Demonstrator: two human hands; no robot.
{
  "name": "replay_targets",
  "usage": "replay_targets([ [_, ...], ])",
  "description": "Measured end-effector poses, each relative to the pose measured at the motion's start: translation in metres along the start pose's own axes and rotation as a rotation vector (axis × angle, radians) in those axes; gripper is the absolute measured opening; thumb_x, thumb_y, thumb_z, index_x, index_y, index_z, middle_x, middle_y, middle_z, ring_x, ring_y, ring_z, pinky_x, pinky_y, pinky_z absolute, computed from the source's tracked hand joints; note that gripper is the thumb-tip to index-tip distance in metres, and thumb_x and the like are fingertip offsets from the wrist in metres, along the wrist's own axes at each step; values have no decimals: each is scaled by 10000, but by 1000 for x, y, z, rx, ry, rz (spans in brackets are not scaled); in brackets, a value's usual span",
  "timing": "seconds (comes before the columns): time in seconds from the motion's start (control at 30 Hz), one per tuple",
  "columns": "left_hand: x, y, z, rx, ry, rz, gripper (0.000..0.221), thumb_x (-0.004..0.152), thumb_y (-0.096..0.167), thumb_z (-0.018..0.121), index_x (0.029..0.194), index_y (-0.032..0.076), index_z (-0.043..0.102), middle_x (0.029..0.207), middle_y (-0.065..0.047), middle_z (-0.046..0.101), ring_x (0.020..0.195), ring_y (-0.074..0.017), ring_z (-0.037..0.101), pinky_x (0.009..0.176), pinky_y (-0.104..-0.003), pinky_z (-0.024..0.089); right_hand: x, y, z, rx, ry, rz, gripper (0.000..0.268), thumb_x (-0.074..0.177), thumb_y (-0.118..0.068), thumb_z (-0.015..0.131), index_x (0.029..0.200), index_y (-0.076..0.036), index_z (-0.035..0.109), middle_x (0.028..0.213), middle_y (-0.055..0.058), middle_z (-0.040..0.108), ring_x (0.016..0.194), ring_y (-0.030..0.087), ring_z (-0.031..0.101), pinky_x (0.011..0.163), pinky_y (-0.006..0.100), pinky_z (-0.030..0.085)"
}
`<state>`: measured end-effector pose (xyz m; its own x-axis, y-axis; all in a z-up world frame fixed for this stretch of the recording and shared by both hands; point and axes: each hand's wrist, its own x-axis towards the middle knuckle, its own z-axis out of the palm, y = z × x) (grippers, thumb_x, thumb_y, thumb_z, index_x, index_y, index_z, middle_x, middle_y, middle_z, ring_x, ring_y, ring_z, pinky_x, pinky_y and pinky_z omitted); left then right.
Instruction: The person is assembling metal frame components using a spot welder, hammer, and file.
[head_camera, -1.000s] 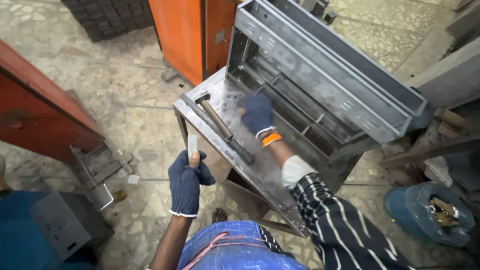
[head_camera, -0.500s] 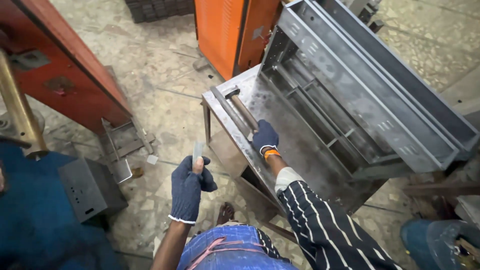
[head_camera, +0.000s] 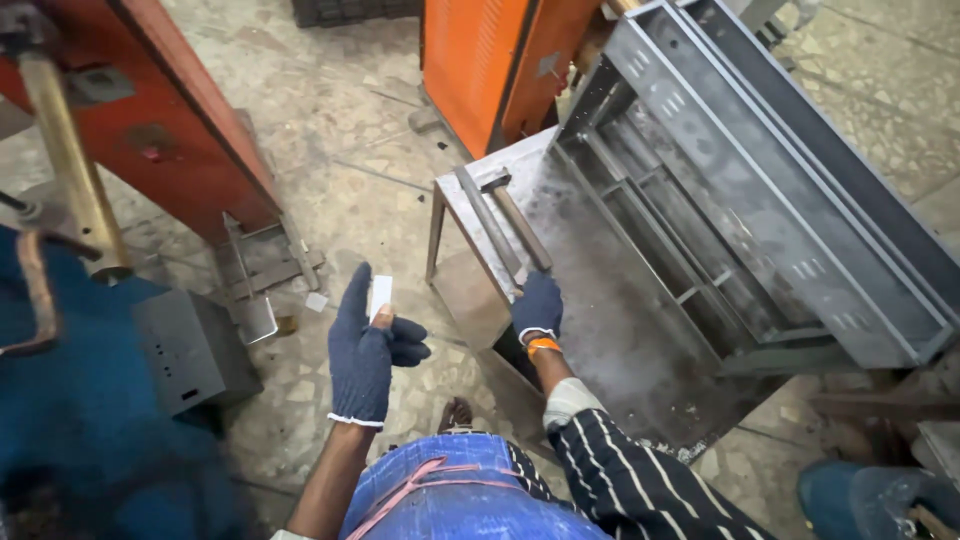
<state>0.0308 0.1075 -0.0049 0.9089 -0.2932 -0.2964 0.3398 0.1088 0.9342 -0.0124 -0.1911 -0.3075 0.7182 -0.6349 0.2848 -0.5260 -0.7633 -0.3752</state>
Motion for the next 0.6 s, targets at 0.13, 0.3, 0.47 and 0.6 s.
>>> replay_targets([
  [0.13,14,-21,-50,-68,94,10,581,971,159,477,1545,163,389,750,-166,704,523,-227,674,482,-347,556,-8,-6,10,86,94,-244,434,715,-182,709,1117,-26,656,1065,231,691,958,469,630,822,538,506],
  [0.3,14,-52,-140,-123,166,-14,339,993,132,543,1283,4,663,934,-171,761,667,-218,732,586,-348,613,-49,-86,-28,261,-283,89,268,875,-223,678,1058,-29,652,1044,258,684,995,467,640,831,523,509],
  [0.47,-5,-39,-220,-154,500,168,228,1006,112,590,1166,-16,691,848,-124,710,637,-198,685,581,-342,584,-61,-163,-34,466,-326,-166,394,900,-225,691,1221,-3,637,1151,261,689,1083,450,654,907,484,514],
  [0.6,-10,12,-260,-176,838,332,231,1040,202,677,1040,-28,692,794,-60,665,609,-153,626,564,-323,553,-30,-267,-106,682,-428,-543,458,933,-208,702,1334,-9,603,1221,208,706,1130,368,695,936,404,541],
])
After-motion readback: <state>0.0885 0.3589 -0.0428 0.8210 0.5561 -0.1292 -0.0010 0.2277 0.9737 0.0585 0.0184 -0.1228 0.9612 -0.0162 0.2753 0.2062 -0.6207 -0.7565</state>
